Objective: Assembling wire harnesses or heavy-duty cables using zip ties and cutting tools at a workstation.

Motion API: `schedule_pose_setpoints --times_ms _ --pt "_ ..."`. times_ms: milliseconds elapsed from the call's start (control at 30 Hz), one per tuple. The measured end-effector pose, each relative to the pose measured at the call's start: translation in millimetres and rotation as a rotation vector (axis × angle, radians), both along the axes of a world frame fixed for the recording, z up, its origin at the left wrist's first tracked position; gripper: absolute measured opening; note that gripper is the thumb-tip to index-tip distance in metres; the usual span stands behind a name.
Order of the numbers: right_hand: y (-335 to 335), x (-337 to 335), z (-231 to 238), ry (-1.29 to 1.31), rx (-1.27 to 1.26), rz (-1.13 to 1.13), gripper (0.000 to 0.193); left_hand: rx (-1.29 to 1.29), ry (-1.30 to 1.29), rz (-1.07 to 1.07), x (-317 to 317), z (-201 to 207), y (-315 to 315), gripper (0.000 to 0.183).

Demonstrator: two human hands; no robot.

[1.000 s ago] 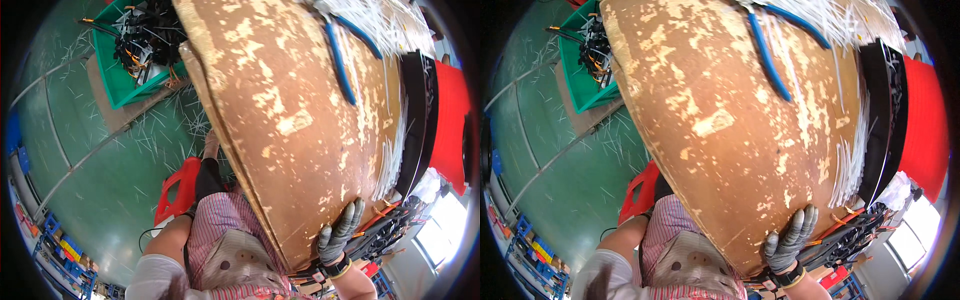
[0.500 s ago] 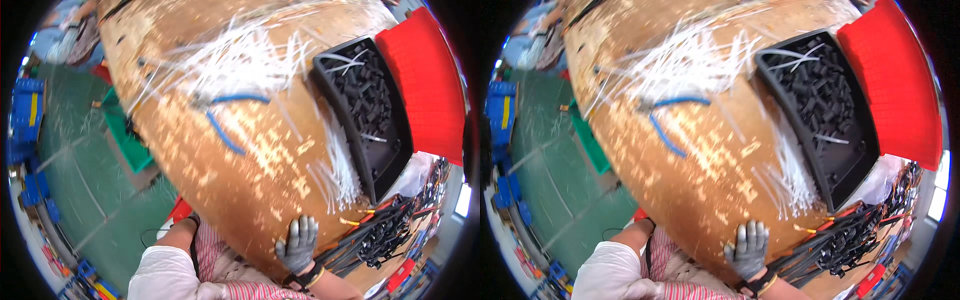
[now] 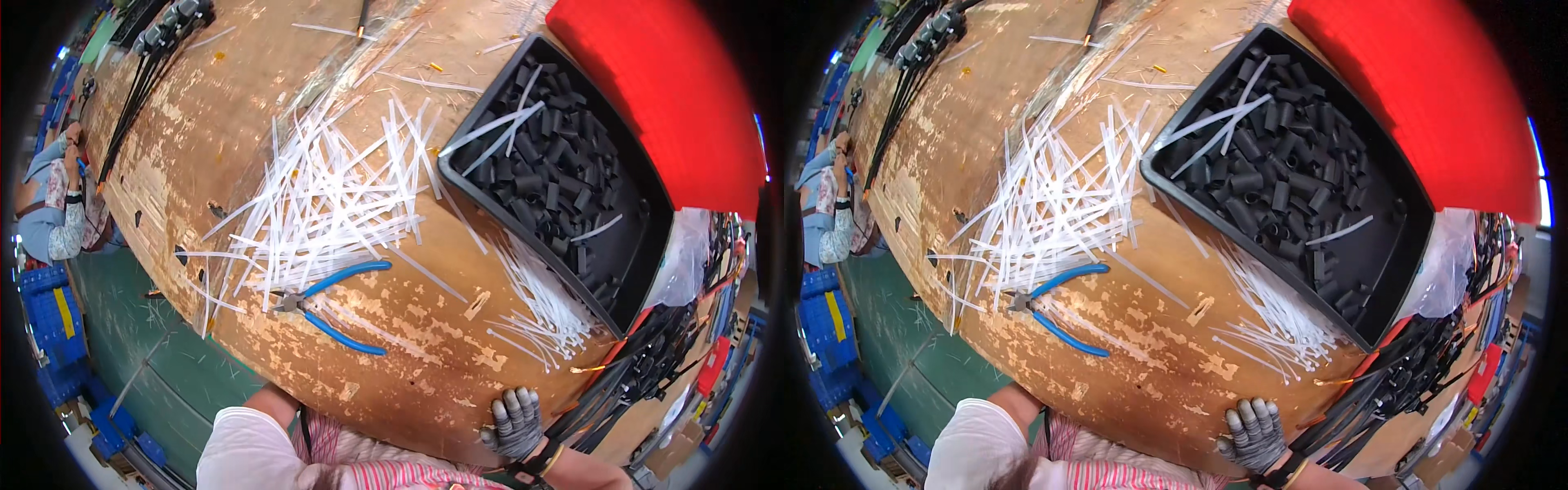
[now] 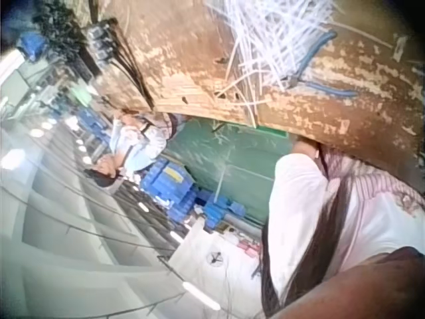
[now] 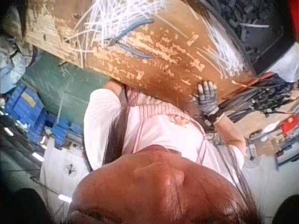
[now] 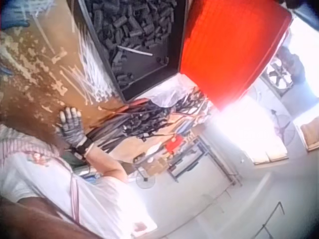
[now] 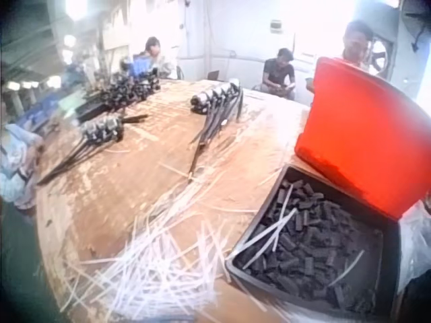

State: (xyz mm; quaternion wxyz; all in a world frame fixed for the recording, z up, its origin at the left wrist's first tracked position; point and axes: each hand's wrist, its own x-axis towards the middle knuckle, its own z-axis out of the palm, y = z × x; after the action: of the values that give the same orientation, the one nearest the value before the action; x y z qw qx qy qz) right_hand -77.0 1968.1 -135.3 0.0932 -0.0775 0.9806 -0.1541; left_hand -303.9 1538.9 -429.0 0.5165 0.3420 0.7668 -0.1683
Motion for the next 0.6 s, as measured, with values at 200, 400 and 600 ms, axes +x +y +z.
schedule_pose_setpoints --times_ms 200,400,600 --pt "-4.0 -3.9 5.3 0.004 0.022 -0.013 0.061 0.012 0.046 -0.038 -9.3 -7.6 -13.2 0.034" --pt "-5.3 -3.8 10.6 -0.002 0.03 0.005 0.061 0.054 0.124 -0.091 -15.2 -29.1 -29.1 0.034" --pt "-14.5 -5.6 14.8 0.163 0.122 -0.014 0.058 0.156 0.198 -0.15 -24.4 -36.7 -43.0 0.033"
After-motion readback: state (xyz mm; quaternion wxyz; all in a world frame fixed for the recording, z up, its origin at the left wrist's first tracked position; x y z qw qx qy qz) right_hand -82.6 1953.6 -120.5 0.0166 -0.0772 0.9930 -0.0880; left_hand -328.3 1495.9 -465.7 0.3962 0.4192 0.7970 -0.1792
